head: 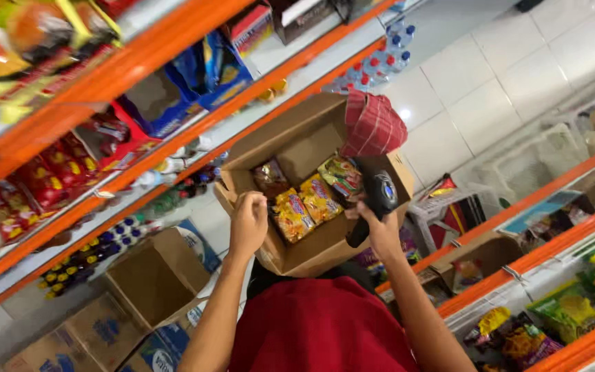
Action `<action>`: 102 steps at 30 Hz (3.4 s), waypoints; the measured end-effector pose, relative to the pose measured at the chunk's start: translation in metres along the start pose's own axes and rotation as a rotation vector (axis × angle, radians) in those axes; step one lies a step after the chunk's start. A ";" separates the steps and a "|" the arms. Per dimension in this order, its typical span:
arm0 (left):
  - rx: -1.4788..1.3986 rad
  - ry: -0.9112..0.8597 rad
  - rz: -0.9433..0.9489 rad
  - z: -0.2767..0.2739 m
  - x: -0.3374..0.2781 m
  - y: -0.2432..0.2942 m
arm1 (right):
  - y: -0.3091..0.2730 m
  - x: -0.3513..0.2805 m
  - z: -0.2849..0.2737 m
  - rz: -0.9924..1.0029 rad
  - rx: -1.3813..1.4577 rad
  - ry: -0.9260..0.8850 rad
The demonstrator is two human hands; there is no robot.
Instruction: The person takes instant noodle packages from a cardboard box, scans their barcodes with a handheld scanner, and places them onto the store shelves.
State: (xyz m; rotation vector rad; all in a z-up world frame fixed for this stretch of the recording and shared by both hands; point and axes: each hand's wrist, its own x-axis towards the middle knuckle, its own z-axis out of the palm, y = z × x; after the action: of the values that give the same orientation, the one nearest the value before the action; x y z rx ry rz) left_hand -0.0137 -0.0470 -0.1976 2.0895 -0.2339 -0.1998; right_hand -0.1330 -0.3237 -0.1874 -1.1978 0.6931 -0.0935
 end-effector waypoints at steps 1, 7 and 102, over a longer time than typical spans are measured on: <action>0.028 -0.081 -0.018 0.005 -0.005 -0.005 | 0.004 -0.003 -0.001 0.022 -0.004 0.001; 0.455 -0.492 -0.550 0.070 0.019 -0.068 | 0.015 0.001 -0.006 0.243 -0.060 -0.046; -0.897 -0.171 0.019 -0.219 -0.119 0.030 | -0.028 -0.209 0.324 -0.383 -0.305 -0.116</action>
State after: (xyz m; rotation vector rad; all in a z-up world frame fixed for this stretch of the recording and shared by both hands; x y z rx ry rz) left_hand -0.0800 0.1494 -0.0561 1.1809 -0.2129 -0.3893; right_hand -0.1159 0.0187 -0.0096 -1.6078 0.3757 -0.2423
